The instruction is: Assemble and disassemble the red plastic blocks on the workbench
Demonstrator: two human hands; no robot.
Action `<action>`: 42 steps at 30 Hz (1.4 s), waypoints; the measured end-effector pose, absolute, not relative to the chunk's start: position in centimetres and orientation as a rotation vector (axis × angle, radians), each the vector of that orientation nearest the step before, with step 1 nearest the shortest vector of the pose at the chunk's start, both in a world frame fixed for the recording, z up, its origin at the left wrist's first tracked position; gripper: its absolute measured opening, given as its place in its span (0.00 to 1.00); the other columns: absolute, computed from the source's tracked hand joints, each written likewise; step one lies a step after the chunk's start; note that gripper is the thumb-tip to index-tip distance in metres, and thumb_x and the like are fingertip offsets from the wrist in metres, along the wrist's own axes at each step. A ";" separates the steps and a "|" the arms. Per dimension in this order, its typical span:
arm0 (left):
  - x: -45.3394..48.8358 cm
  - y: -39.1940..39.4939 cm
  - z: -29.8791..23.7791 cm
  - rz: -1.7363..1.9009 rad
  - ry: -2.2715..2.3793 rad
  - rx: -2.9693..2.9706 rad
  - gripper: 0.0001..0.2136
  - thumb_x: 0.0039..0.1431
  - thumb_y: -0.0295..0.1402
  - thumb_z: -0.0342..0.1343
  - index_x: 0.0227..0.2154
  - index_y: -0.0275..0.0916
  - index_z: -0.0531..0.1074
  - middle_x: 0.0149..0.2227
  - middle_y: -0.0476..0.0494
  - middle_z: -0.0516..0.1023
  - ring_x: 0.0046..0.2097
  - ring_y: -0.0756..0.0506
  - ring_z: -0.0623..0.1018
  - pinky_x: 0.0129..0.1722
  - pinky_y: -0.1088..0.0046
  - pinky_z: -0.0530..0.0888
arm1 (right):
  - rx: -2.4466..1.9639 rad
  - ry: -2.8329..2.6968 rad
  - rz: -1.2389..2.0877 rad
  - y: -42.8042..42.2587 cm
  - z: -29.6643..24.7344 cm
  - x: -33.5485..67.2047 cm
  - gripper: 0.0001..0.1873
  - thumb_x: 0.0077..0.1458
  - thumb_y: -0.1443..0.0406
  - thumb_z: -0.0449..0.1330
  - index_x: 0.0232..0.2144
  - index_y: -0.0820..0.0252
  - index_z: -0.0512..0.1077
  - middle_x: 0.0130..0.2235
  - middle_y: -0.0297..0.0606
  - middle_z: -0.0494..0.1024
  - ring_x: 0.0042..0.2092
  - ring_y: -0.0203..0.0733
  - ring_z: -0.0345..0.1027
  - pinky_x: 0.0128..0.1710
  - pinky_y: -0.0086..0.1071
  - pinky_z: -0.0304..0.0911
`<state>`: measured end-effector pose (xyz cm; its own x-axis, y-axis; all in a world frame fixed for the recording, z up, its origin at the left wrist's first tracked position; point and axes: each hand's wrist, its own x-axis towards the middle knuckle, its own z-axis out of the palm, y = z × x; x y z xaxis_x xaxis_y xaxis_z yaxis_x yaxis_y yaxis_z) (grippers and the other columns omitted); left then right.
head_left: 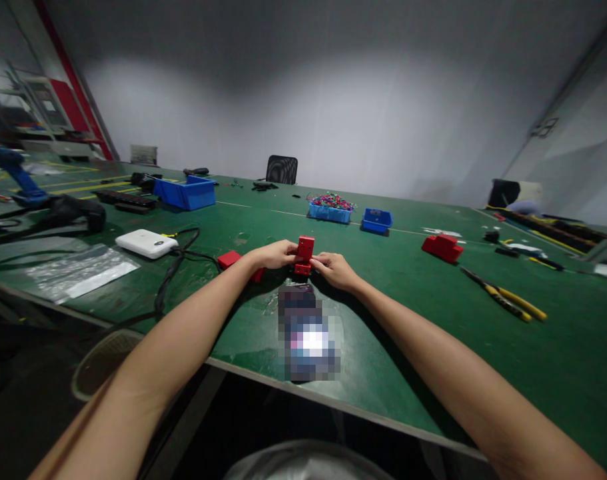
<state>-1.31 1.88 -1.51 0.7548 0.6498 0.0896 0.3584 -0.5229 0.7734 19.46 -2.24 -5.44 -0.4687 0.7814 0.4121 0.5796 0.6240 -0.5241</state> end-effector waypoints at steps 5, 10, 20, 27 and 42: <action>-1.3 2.0 -1.6 0.454 0.749 2.178 0.16 0.52 0.39 0.59 0.40 0.33 0.76 0.41 0.42 0.80 0.43 0.43 0.75 0.44 0.73 0.69 | -1.095 -2.170 0.388 -2.5 -5.5 19.1 0.20 0.63 0.59 0.49 0.35 0.61 0.79 0.32 0.38 0.78 0.32 0.37 0.68 0.35 0.29 0.58; -1.3 2.2 -1.8 0.455 0.788 2.201 0.17 0.52 0.39 0.57 0.41 0.33 0.76 0.41 0.43 0.80 0.42 0.43 0.76 0.43 0.73 0.69 | -1.074 -2.207 0.383 -2.6 -5.5 19.1 0.20 0.64 0.60 0.48 0.39 0.61 0.78 0.36 0.40 0.78 0.36 0.38 0.69 0.39 0.30 0.59; -1.5 2.3 -1.8 0.419 0.750 2.341 0.18 0.56 0.39 0.52 0.44 0.32 0.75 0.45 0.41 0.78 0.44 0.42 0.76 0.44 0.74 0.68 | -1.079 -2.215 0.367 -2.5 -5.6 19.2 0.20 0.64 0.60 0.47 0.39 0.62 0.77 0.36 0.41 0.77 0.36 0.38 0.68 0.40 0.30 0.59; -1.6 2.3 -1.7 0.412 0.764 2.391 0.18 0.56 0.40 0.52 0.42 0.32 0.75 0.43 0.41 0.79 0.41 0.43 0.76 0.41 0.75 0.68 | -1.071 -2.233 0.380 -2.5 -5.6 19.3 0.20 0.64 0.60 0.47 0.39 0.62 0.77 0.36 0.42 0.77 0.36 0.39 0.68 0.40 0.31 0.59; -1.4 2.4 -1.9 0.453 0.802 2.362 0.16 0.54 0.37 0.53 0.41 0.33 0.76 0.42 0.42 0.80 0.41 0.43 0.76 0.42 0.74 0.68 | -1.081 -2.232 0.338 -2.3 -5.8 19.3 0.21 0.65 0.60 0.46 0.36 0.64 0.77 0.34 0.41 0.75 0.35 0.38 0.67 0.40 0.31 0.59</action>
<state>-1.43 2.37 -1.89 0.7596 0.6386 0.1230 0.4348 -0.6393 0.6342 19.30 -2.26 -5.85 -0.4667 0.7747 0.4266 0.6138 0.6310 -0.4744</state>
